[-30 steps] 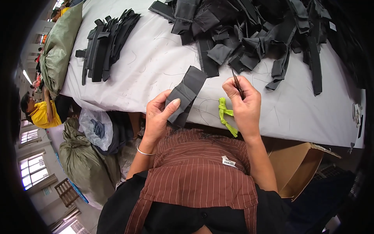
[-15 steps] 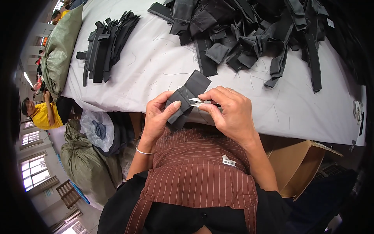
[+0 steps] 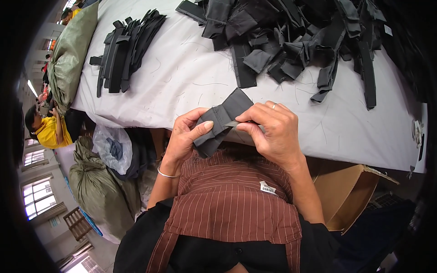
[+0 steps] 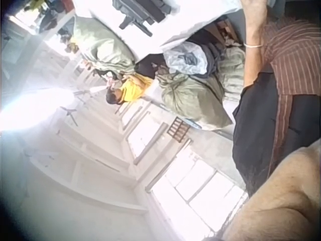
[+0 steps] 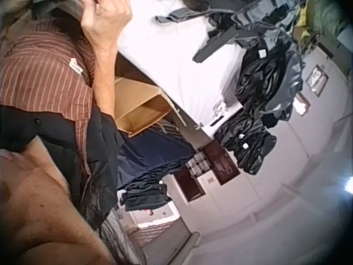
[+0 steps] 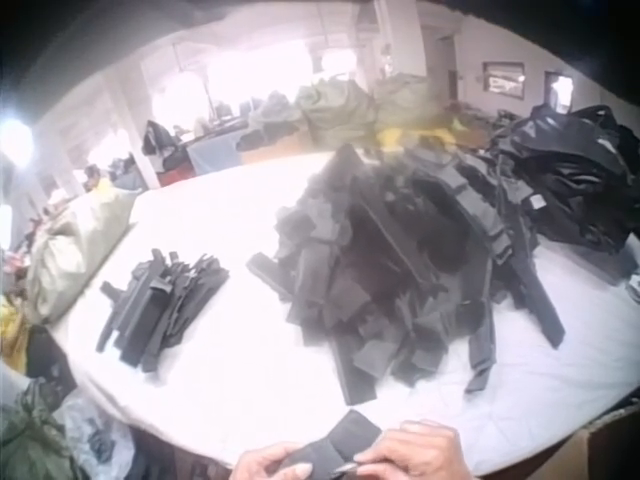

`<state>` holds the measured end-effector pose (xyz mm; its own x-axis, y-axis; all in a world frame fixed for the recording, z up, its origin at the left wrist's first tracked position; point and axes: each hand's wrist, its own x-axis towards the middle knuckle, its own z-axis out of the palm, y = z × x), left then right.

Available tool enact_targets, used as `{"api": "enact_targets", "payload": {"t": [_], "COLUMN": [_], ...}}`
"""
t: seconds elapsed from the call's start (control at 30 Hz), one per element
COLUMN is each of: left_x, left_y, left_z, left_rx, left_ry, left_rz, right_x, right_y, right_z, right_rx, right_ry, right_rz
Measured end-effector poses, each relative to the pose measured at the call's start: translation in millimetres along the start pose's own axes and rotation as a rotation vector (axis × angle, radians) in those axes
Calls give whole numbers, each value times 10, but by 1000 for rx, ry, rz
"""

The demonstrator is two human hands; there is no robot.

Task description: Trimming or cleaning black fabric straps using a small hand tool at a workstation.

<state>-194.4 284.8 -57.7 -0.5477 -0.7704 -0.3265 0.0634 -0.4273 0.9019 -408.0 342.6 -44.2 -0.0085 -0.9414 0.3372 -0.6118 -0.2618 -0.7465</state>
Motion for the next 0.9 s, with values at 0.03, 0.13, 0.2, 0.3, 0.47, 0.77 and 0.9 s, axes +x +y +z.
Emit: {"api": "enact_targets", "payload": {"t": [0.03,0.13,0.2,0.3,0.47,0.77,0.9], "left_x": [-7,-23,-14,3,-18,-28,-44], "left_y": [12,68,98,79,87,77,99], "left_z": [11,57,81,121,159,135,140], "left_rx": [0,215,542,695,879,1158,1177], "left_ry": [1,86,95,127,150,173,175], "left_rz": [0,100,318,507,626,739,736], "right_x": [-7,-10,14,42,64,74,67], "right_y": [3,-49,-84,-112,-160,-193,-196], "right_z": [3,46,54,78,111,151,144], "right_rx": [28,248,194,103,8,-180,-198], "right_ry": [29,132,123,97,93,132,150], "right_rz": [24,198,182,134,89,31,38]}}
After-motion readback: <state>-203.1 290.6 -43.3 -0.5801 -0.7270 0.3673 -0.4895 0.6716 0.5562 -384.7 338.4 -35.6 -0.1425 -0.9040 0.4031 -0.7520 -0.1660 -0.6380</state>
